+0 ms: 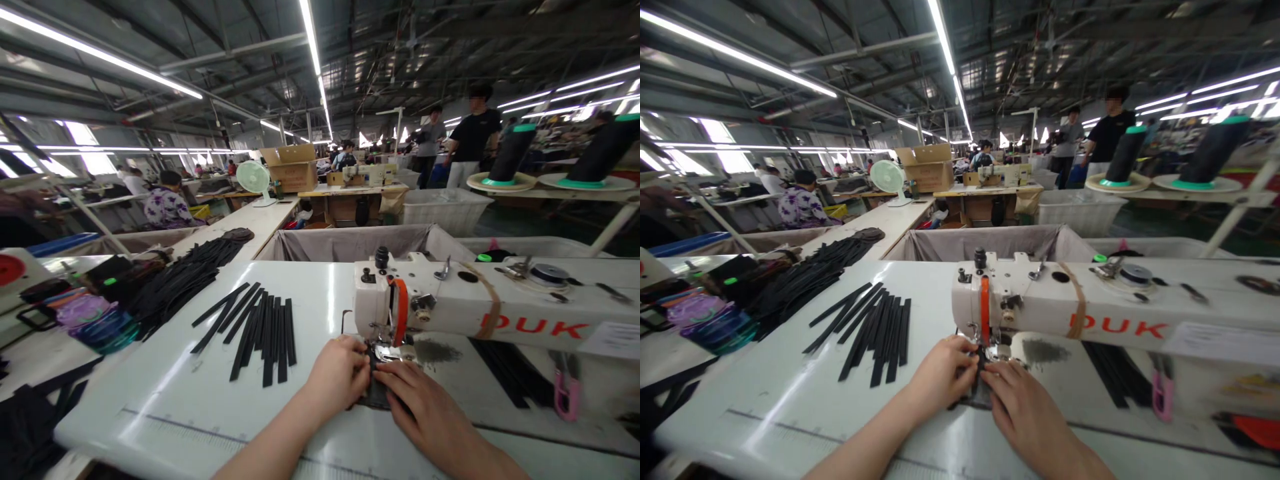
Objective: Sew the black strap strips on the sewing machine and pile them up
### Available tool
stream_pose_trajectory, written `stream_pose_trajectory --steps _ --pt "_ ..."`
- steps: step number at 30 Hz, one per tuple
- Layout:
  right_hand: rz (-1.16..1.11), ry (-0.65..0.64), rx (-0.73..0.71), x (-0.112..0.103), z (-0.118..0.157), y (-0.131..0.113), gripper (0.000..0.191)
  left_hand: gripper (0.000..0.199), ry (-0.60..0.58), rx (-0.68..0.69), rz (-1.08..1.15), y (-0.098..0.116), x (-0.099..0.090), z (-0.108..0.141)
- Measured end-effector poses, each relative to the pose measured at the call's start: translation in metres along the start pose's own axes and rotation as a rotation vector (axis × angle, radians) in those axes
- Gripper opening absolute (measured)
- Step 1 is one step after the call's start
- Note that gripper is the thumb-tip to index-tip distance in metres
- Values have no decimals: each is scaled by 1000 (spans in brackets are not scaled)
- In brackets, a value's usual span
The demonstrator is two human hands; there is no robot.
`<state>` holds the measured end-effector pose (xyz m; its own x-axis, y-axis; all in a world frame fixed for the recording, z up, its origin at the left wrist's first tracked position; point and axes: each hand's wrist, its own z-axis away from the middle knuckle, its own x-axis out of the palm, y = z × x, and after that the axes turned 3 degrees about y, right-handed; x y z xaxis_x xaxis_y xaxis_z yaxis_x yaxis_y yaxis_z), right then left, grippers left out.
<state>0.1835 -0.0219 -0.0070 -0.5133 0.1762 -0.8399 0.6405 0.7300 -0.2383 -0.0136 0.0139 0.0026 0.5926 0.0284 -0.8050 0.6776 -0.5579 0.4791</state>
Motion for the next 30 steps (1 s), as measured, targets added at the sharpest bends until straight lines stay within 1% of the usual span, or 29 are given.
stream_pose_trajectory --steps 2,3,4,6,7,9,12,13,14,16,17,18,19,20,21,22,23,24,26,27,28,30 --pt "9 12 6 3 2 2 31 20 93 -53 27 -9 4 -8" --pt "12 17 9 4 3 3 31 20 103 -36 12 -14 7 -12" --pt "13 21 10 5 3 4 30 18 85 0 -21 -17 9 -15" --pt "9 26 9 7 4 5 30 14 8 69 -106 -23 10 -20" --pt "5 28 8 7 5 5 30 13 -20 78 -148 -25 8 -21" --pt "-5 34 13 6 5 5 31 9 -36 66 -213 -29 0 -22" --pt "-18 50 17 4 5 5 31 11 4 38 -264 -35 -24 -19" --pt "-20 58 18 3 5 5 31 12 47 -4 -270 -37 -33 -18" --pt "-21 64 20 3 5 5 31 12 128 -78 -269 -38 -41 -17" --pt "-27 68 27 1 4 5 30 7 379 -269 -197 -38 -55 -15" --pt "-33 67 27 0 4 4 29 5 499 -364 -93 -36 -58 -14" --pt "-37 66 24 -1 3 3 28 8 564 -446 62 -33 -58 -12" --pt "-38 68 19 -2 2 1 28 15 543 -514 260 -28 -56 -10" --pt "-30 71 9 -3 1 -1 28 20 444 -571 479 -23 -50 -7" --pt "-15 75 -10 -3 1 -4 30 24 261 -625 684 -18 -42 -4" --pt "4 77 -46 -4 0 -6 31 27 53 -680 835 -12 -33 -1" --pt "26 74 -92 -4 0 -9 31 30 -75 -727 918 -7 -23 1" --pt "50 70 -148 -4 0 -11 30 32 -139 -762 945 -2 -14 3" --pt "109 61 -241 -4 0 -15 30 28 -205 -786 879 5 -2 6" --pt "139 65 -269 -3 1 -16 32 25 -199 -755 777 8 0 6" --pt "165 75 -283 -3 1 -18 34 22 -170 -694 638 10 0 6" --pt "198 107 -287 -3 2 -20 39 16 -68 -511 325 13 -4 6"
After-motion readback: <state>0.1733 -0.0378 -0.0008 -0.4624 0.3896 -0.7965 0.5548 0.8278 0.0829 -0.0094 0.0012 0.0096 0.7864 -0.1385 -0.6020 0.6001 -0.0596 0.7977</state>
